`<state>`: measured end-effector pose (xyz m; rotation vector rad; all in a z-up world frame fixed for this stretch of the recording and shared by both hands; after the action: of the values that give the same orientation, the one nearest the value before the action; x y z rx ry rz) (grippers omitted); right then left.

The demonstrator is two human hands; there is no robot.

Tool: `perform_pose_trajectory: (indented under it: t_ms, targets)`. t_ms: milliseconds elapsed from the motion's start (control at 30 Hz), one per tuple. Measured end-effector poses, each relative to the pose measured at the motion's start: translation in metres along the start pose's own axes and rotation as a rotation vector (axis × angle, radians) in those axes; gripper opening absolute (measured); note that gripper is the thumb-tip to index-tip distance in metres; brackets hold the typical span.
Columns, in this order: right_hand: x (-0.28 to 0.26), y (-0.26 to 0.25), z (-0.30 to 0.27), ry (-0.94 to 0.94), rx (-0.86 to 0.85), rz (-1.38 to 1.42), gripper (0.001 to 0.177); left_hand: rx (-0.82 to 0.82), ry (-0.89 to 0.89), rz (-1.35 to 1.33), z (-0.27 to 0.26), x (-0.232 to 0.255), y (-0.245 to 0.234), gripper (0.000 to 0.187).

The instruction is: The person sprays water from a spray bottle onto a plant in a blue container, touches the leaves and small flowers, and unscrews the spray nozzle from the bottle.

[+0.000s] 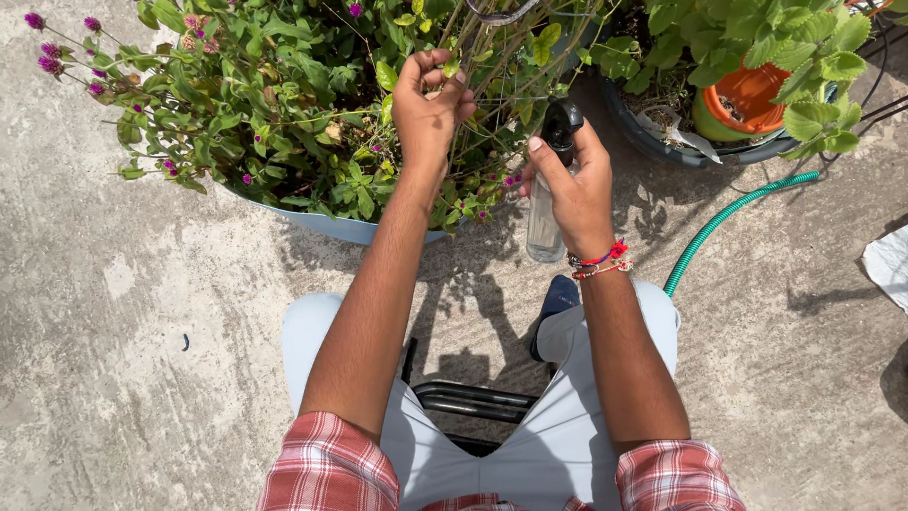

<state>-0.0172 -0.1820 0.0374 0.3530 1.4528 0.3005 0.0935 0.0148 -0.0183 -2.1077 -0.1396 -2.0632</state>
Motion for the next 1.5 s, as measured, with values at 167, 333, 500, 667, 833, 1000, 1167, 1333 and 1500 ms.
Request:
perform_pose_trajectory:
  t_ms: [167, 333, 500, 667, 833, 1000, 1167, 1333, 1500]
  targets:
    - [0.002, -0.009, 0.005, 0.052, -0.044, 0.019, 0.025, 0.119, 0.436, 0.511, -0.052, 0.033, -0.003, 0.039]
    - [0.011, -0.033, 0.003, 0.177, -0.038, -0.036, 0.019, -0.207, 0.106, 0.663, -0.094, -0.040, 0.023, 0.007]
    - [0.025, -0.053, -0.016, 0.380, -0.060, -0.147, 0.021, -0.309, -0.072, 0.551, -0.128, -0.096, 0.030, 0.022]
    - [0.044, -0.055, -0.035, 0.500, -0.141, -0.187, 0.023, -0.016, 0.254, 0.793, -0.127, -0.082, -0.005, 0.022]
    - [0.052, -0.037, -0.034, 0.505, -0.194, -0.154, 0.025, 0.290, 0.530, 0.965, -0.126, -0.051, -0.040, 0.013]
    - [0.060, -0.021, -0.026, 0.532, -0.254, -0.130, 0.026, 0.078, 0.290, 0.765, -0.105, -0.053, -0.071, 0.017]
    - [0.083, -0.014, -0.024, 0.638, -0.274, -0.328, 0.024, -0.228, 0.125, 0.538, -0.091, -0.074, -0.041, 0.028]
    - [0.083, -0.010, -0.023, 0.613, -0.369, -0.440, 0.025, -0.355, 0.178, 0.497, -0.091, -0.079, -0.024, 0.033]
    - [0.070, -0.028, -0.023, 0.627, -0.409, -0.638, 0.026, -0.245, 0.378, 0.835, -0.093, -0.068, -0.026, 0.035]
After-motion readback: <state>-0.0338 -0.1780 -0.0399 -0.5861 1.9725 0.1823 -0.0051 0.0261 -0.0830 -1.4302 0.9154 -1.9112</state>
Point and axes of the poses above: each hand's wrist, its own z-axis towards the middle knuckle, its own y-axis out of the palm, x = y × z, the point moved 10 cm from there along z, towards the middle knuckle, and after that the axes turned 15 degrees about z, right-handed, at the moved point
